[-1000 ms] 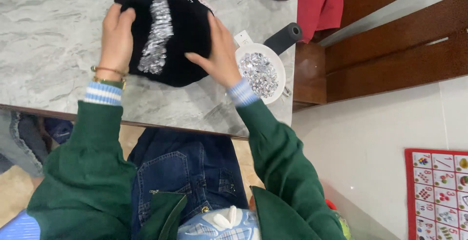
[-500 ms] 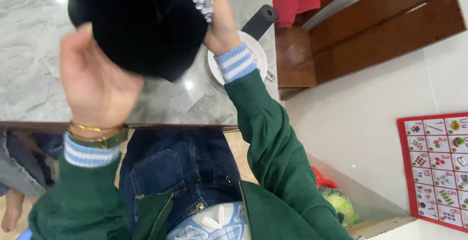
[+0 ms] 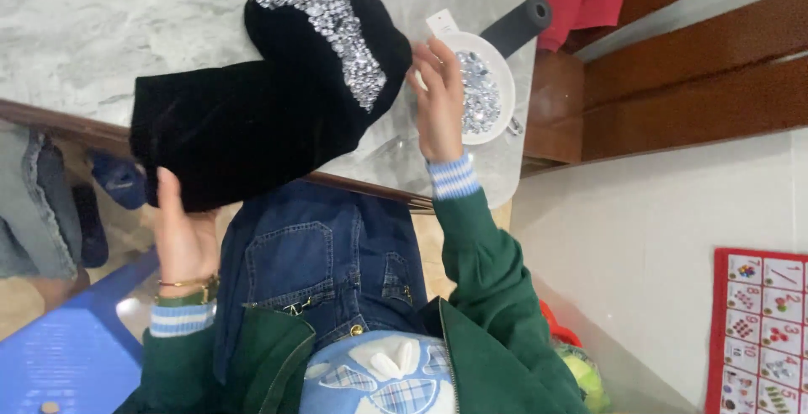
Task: The person lays a black garment on a table and uses a ruler and chalk to mark a line. They then retrieve a plate of sequins and a spool of thread from a sewing machine area. The person proceeds to sew the sequins onto the garment along the marked line using a needle and thread.
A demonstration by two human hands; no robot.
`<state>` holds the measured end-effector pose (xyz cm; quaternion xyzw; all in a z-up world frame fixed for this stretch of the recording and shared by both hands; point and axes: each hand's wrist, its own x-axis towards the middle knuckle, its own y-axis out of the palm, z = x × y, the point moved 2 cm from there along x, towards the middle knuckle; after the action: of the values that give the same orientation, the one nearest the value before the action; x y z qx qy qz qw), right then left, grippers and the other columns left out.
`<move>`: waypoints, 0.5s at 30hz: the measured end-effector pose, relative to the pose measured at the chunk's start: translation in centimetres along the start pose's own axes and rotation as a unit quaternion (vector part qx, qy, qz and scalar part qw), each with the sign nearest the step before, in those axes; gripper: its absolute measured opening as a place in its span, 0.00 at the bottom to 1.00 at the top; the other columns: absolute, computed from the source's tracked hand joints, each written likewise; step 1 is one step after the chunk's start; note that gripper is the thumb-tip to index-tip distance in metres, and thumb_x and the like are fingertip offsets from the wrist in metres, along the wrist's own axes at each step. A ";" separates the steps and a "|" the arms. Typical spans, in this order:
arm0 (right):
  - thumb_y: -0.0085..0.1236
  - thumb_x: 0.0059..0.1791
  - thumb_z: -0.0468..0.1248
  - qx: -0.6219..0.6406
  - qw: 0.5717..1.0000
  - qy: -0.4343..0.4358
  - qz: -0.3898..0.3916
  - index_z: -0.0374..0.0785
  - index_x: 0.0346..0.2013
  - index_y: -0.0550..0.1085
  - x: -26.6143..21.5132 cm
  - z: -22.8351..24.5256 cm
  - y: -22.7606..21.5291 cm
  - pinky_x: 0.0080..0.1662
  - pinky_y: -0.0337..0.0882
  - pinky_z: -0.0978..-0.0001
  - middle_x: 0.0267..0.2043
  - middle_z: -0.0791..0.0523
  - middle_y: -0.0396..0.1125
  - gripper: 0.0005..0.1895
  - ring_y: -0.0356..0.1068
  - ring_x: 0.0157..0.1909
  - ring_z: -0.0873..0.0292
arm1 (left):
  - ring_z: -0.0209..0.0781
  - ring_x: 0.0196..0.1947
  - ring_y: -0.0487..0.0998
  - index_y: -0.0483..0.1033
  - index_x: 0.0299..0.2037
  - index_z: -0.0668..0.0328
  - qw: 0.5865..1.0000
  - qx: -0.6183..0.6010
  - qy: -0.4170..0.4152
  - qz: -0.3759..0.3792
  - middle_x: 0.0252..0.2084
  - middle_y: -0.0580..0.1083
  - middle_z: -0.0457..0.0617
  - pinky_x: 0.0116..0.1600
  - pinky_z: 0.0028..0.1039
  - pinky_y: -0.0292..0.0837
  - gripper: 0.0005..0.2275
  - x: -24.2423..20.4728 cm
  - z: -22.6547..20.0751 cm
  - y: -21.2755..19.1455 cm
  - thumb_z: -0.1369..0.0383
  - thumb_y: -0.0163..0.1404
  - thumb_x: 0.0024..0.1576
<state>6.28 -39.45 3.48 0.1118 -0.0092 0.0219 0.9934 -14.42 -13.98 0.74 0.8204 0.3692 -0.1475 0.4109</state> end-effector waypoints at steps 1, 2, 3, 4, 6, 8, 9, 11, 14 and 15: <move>0.48 0.60 0.36 -0.112 0.990 -0.080 0.006 0.38 0.68 0.61 -1.6 0.7 0.1 0.70 0.60 0.49 0.67 0.43 0.59 0.21 0.56 0.72 0.44 | 0.35 0.57 0.79 0.75 0.56 0.50 1.000 0.016 -0.014 -0.001 0.56 0.77 0.44 0.63 0.31 0.77 0.20 -2.2 -0.5 1.6 0.50 0.56 0.59; 0.48 0.60 0.36 -0.112 0.991 -0.078 0.009 0.38 0.68 0.61 -2.7 0.2 0.0 0.70 0.60 0.49 0.67 0.43 0.59 0.21 0.56 0.72 0.44 | 0.35 0.57 0.79 0.75 0.56 0.50 1.000 0.015 -0.014 -0.005 0.56 0.77 0.44 0.63 0.31 0.77 0.20 -1.0 1.1 -0.8 0.50 0.56 0.59; 0.51 0.60 0.38 -0.161 0.982 -0.095 0.011 0.39 0.67 0.62 -3.7 -0.3 -0.2 0.69 0.58 0.48 0.66 0.45 0.59 0.21 0.55 0.72 0.46 | 0.31 0.42 0.77 0.71 0.50 0.48 0.997 0.050 -0.051 -0.007 0.45 0.74 0.40 0.52 0.22 0.78 0.17 0.2 2.8 -3.2 0.49 0.55 0.61; 0.53 0.59 0.40 -0.210 0.971 -0.112 0.012 0.39 0.66 0.62 -4.9 -0.7 -0.4 0.69 0.57 0.47 0.64 0.47 0.59 0.21 0.53 0.72 0.47 | 0.28 0.26 0.75 0.66 0.43 0.46 0.993 0.084 -0.089 -0.008 0.34 0.70 0.35 0.40 0.14 0.80 0.16 1.3 4.6 -5.7 0.47 0.55 0.62; 0.54 0.58 0.39 -0.237 0.966 -0.097 0.038 0.42 0.66 0.63 -6.4 -2.1 -0.6 0.67 0.59 0.51 0.64 0.50 0.60 0.22 0.56 0.69 0.50 | 0.35 0.26 0.76 0.72 0.40 0.59 0.979 0.169 -0.111 0.015 0.33 0.74 0.50 0.39 0.21 0.79 0.17 0.6 8.5 -8.6 0.51 0.50 0.66; 0.54 0.58 0.38 -0.263 0.959 -0.085 0.064 0.45 0.66 0.63 -7.4 -3.0 -0.7 0.64 0.62 0.54 0.64 0.53 0.61 0.22 0.59 0.67 0.52 | 0.43 0.25 0.77 0.78 0.37 0.73 0.958 0.253 -0.131 0.041 0.33 0.77 0.64 0.38 0.28 0.78 0.23 -0.8 10.1 -9.7 0.55 0.45 0.69; 0.52 0.57 0.40 -0.260 0.960 -0.071 0.081 0.43 0.66 0.62 -7.5 -3.3 -0.8 0.62 0.67 0.59 0.64 0.52 0.60 0.22 0.63 0.61 0.55 | 0.39 0.35 0.80 0.80 0.43 0.64 0.896 0.365 -0.151 0.202 0.38 0.81 0.56 0.47 0.28 0.78 0.19 -2.0 9.9 -8.9 0.54 0.43 0.65; 0.50 0.57 0.41 -0.257 0.960 -0.057 0.095 0.42 0.66 0.61 -7.4 -3.5 -0.8 0.59 0.72 0.64 0.63 0.51 0.60 0.22 0.68 0.55 0.59 | 0.36 0.45 0.84 0.82 0.49 0.55 0.794 0.463 -0.167 0.357 0.44 0.85 0.47 0.55 0.27 0.77 0.20 -3.4 8.6 -7.4 0.54 0.42 0.61; 0.51 0.56 0.43 -0.252 0.964 -0.021 0.079 0.44 0.66 0.60 -6.0 -3.7 -1.1 0.55 0.74 0.64 0.64 0.49 0.59 0.24 0.70 0.50 0.57 | 0.31 0.17 0.70 0.82 0.30 0.46 0.702 0.663 -0.027 0.259 0.28 0.82 0.37 0.31 0.26 0.64 0.17 -3.3 5.2 -4.6 0.52 0.43 0.62; 0.50 0.56 0.40 -0.242 0.966 -0.041 0.078 0.41 0.67 0.59 -5.1 -3.8 -1.3 0.53 0.76 0.65 0.68 0.47 0.56 0.25 0.72 0.50 0.55 | 0.38 0.28 0.73 0.79 0.38 0.50 0.708 0.660 0.155 0.199 0.34 0.79 0.41 0.39 0.32 0.65 0.12 -3.0 4.0 -3.4 0.55 0.47 0.64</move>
<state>1.30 -40.09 -0.63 -0.1320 -0.0638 0.0918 0.9849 -18.71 -17.22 -2.01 0.9481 0.0647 -0.1390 -0.2785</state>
